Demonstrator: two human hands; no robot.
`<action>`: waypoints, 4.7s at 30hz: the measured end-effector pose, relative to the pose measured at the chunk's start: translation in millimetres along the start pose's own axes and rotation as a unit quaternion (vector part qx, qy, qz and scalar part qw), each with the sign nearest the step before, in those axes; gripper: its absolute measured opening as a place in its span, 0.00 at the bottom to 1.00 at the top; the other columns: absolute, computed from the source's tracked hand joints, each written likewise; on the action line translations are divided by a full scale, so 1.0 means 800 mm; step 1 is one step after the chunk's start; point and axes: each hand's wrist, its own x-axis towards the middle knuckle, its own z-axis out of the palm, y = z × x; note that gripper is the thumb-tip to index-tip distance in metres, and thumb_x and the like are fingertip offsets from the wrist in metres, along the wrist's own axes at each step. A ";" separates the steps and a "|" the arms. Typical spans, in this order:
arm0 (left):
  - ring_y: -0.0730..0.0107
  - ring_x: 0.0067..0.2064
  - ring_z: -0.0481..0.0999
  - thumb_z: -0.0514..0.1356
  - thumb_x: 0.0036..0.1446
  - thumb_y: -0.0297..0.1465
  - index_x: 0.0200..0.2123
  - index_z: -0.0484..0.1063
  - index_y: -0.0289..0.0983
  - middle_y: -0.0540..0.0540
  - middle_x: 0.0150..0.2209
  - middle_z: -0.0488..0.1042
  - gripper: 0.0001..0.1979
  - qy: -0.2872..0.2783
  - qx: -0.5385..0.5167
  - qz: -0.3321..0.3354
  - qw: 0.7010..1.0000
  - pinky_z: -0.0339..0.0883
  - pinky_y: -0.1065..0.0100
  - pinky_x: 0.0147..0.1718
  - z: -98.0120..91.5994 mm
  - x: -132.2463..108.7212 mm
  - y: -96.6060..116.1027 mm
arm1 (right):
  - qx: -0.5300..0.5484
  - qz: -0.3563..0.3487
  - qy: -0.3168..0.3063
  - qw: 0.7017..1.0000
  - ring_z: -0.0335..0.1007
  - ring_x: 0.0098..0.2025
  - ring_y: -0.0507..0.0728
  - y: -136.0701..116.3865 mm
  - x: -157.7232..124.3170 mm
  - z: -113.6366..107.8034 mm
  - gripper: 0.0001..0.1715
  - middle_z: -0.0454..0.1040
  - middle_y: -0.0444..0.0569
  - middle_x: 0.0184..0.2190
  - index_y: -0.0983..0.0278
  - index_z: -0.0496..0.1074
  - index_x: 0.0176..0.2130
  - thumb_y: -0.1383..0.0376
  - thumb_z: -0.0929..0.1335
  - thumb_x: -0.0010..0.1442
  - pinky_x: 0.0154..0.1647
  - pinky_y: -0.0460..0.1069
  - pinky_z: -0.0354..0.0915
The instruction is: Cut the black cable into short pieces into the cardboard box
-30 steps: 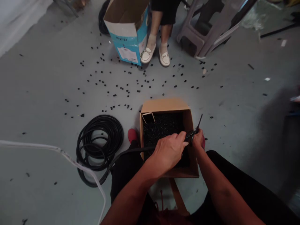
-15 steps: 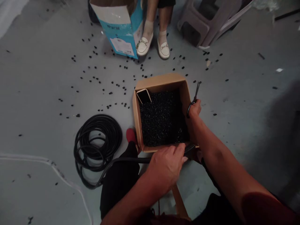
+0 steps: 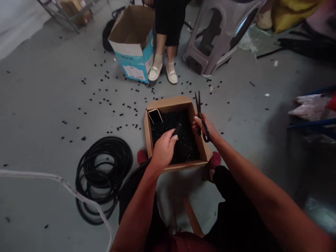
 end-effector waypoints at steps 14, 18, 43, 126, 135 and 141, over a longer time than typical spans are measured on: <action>0.71 0.35 0.73 0.51 0.62 0.33 0.57 0.66 0.33 0.44 0.38 0.77 0.22 -0.030 -0.089 -0.019 0.995 0.67 0.68 0.39 0.016 0.005 -0.002 | -0.021 -0.066 -0.186 0.980 0.66 0.54 0.63 -0.037 -0.159 -0.039 0.34 0.68 0.56 0.52 0.61 0.58 0.56 0.51 0.69 0.57 0.52 0.58 0.64; 0.69 0.39 0.74 0.50 0.62 0.32 0.57 0.66 0.33 0.42 0.44 0.77 0.22 -0.040 -0.050 -0.024 0.998 0.67 0.64 0.47 0.023 0.008 -0.001 | -0.148 -0.099 -0.203 0.963 0.68 0.49 0.64 -0.051 -0.147 -0.052 0.34 0.70 0.56 0.48 0.63 0.62 0.54 0.49 0.69 0.55 0.48 0.57 0.64; 0.64 0.49 0.74 0.49 0.64 0.32 0.51 0.71 0.35 0.42 0.46 0.77 0.17 -0.077 0.114 0.034 0.990 0.64 0.64 0.53 0.037 0.011 0.002 | -0.216 -0.155 -0.234 0.935 0.66 0.48 0.63 -0.034 -0.150 -0.042 0.36 0.68 0.57 0.47 0.65 0.62 0.54 0.45 0.66 0.56 0.46 0.55 0.62; 0.59 0.49 0.74 0.55 0.57 0.31 0.51 0.70 0.36 0.43 0.48 0.76 0.18 -0.220 0.149 0.024 0.964 0.65 0.60 0.51 0.061 0.002 0.012 | 0.249 -0.019 0.026 0.968 0.64 0.24 0.49 -0.033 -0.124 -0.058 0.26 0.68 0.40 0.31 0.58 0.60 0.45 0.58 0.71 0.49 0.25 0.47 0.63; 0.63 0.48 0.74 0.58 0.56 0.32 0.52 0.69 0.38 0.46 0.47 0.76 0.19 -0.128 0.075 0.023 0.989 0.66 0.63 0.50 0.067 -0.003 0.019 | 0.399 0.076 0.029 0.913 0.63 0.22 0.48 -0.031 -0.117 -0.022 0.27 0.64 0.34 0.21 0.59 0.60 0.40 0.61 0.74 0.43 0.21 0.43 0.61; 0.61 0.50 0.73 0.55 0.60 0.32 0.49 0.72 0.37 0.44 0.48 0.76 0.15 -0.009 0.089 0.066 0.994 0.64 0.61 0.52 0.051 0.003 0.007 | 0.298 0.077 -0.052 0.950 0.69 0.24 0.50 -0.045 -0.131 -0.023 0.20 0.71 0.42 0.27 0.60 0.62 0.41 0.50 0.68 0.57 0.23 0.44 0.65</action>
